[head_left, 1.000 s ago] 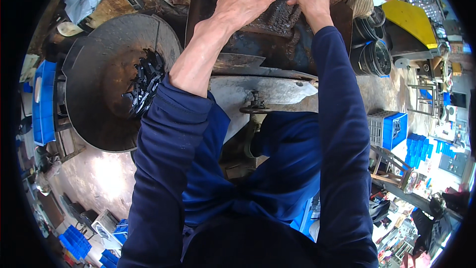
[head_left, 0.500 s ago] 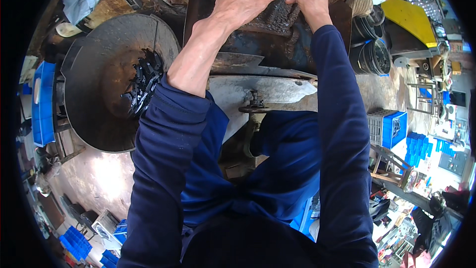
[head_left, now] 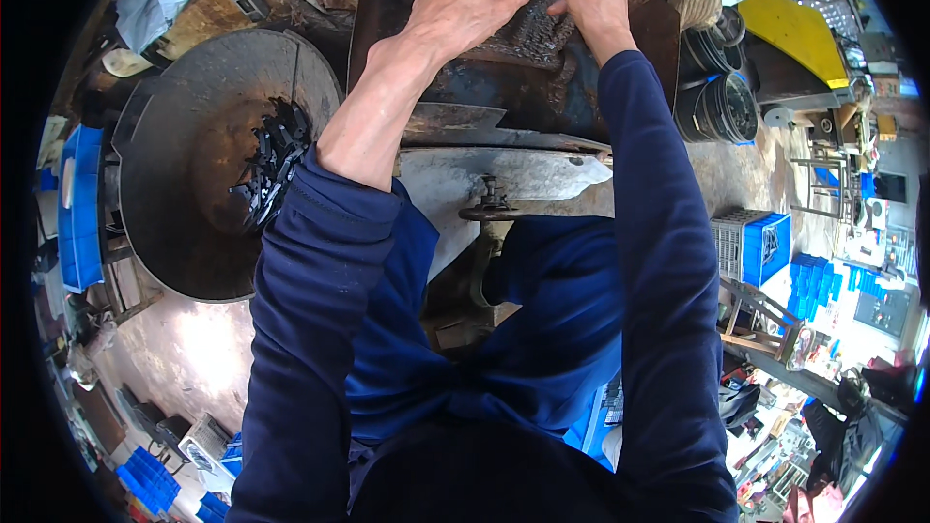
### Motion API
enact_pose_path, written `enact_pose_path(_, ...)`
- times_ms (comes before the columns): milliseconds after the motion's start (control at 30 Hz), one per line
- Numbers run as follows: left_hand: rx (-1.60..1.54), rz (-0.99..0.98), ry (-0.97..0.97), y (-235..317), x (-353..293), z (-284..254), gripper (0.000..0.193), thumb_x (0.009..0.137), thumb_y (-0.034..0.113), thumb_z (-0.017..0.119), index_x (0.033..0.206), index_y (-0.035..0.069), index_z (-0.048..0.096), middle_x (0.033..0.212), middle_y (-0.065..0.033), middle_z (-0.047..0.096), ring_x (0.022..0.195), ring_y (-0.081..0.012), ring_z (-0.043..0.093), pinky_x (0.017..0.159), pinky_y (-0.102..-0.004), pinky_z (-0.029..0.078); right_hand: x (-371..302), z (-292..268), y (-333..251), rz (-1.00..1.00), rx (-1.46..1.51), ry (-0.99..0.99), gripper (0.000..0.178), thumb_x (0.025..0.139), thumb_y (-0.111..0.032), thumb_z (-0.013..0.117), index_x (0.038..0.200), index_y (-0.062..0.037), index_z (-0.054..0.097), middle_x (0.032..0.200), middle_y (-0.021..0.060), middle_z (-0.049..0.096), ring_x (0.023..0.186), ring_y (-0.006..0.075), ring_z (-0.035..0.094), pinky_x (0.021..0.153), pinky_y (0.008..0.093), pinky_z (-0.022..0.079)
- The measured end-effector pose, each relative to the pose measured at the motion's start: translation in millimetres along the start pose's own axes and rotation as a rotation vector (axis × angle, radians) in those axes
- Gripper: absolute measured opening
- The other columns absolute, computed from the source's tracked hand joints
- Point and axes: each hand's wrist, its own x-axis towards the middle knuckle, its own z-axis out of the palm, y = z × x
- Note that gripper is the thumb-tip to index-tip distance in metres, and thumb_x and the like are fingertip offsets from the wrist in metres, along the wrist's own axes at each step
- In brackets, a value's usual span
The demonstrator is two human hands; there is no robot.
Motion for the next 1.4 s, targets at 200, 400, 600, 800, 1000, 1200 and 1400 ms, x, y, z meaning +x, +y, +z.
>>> enact_pose_path(200,0.004,-0.056,-0.049,-3.1,4.3,-3.2,0.043,0.086,0.04,0.062,0.115,0.009,0.07,0.096,-0.0198,0.072,0.095,-0.0374,0.068,0.086,-0.0443,0.054,3.4,1.0,5.5,-0.057,0.008,0.012,0.038,0.097,-0.036,0.062,0.097,0.0021,0.058,0.079,0.0179,0.062,0.053,0.0243,0.061,0.048,0.0374,0.048)
enact_pose_path(400,-0.017,-0.13,-0.125,2.3,6.8,-11.5,0.041,0.086,0.041,0.063,0.111,0.01,0.072,0.094,-0.0195,0.072,0.094,-0.0368,0.068,0.084,-0.0432,0.054,2.1,0.2,0.6,-0.015,-0.037,0.013,0.032,0.097,-0.031,0.062,0.096,0.0013,0.058,0.078,0.0177,0.062,0.052,0.0237,0.061,0.046,0.0365,0.048)
enact_pose_path(600,-0.095,-0.062,-0.003,3.4,1.0,-14.5,0.034,0.095,0.039,0.061,0.096,0.006,0.07,0.066,-0.0018,0.057,0.062,-0.0109,0.052,0.06,-0.0306,0.044,-1.5,4.2,0.4,-0.141,0.017,0.066,0.023,0.097,-0.023,0.062,0.099,-0.0001,0.059,0.076,0.0134,0.062,0.049,0.0208,0.059,0.044,0.0336,0.048)
enact_pose_path(800,-0.122,-0.076,0.019,4.0,0.3,-19.2,0.034,0.095,0.039,0.062,0.097,0.005,0.07,0.069,-0.0027,0.061,0.063,-0.0133,0.054,0.062,-0.0315,0.045,8.9,7.0,24.4,-0.373,0.427,-0.1,0.019,0.097,-0.019,0.061,0.104,-0.0011,0.06,0.076,0.0071,0.061,0.05,0.0157,0.057,0.044,0.0306,0.048)
enact_pose_path(1000,-0.154,0.034,0.268,-3.9,14.4,-5.1,0.037,0.09,0.022,0.06,0.116,-0.003,0.065,0.113,-0.0278,0.065,0.109,-0.0406,0.063,0.093,-0.0429,0.05,15.2,7.1,13.8,-0.108,0.13,-0.034,0.023,0.096,-0.017,0.062,0.112,-0.0004,0.061,0.084,0.0056,0.061,0.058,0.0147,0.059,0.045,0.0279,0.051)
enact_pose_path(1200,0.537,-0.389,0.346,76.1,-7.6,-5.0,0.042,0.092,0.027,0.059,0.118,-0.007,0.064,0.118,-0.0286,0.064,0.115,-0.0408,0.06,0.1,-0.0418,0.048,20.0,-2.2,31.5,-0.083,0.126,-0.037,0.03,0.095,-0.03,0.067,0.106,-0.0027,0.069,0.087,0.0029,0.065,0.06,0.0094,0.059,0.053,0.0253,0.057)
enact_pose_path(1400,-0.207,-0.155,0.204,16.3,-0.7,-11.5,0.028,0.083,0.03,0.061,0.098,0.009,0.074,0.094,-0.0201,0.071,0.094,-0.0386,0.067,0.086,-0.046,0.054,15.9,8.7,25.0,-0.044,0.161,-0.06,0.028,0.097,-0.028,0.063,0.111,-0.0039,0.067,0.074,-0.0025,0.051,0.059,0.0072,0.051,0.054,0.0266,0.058)
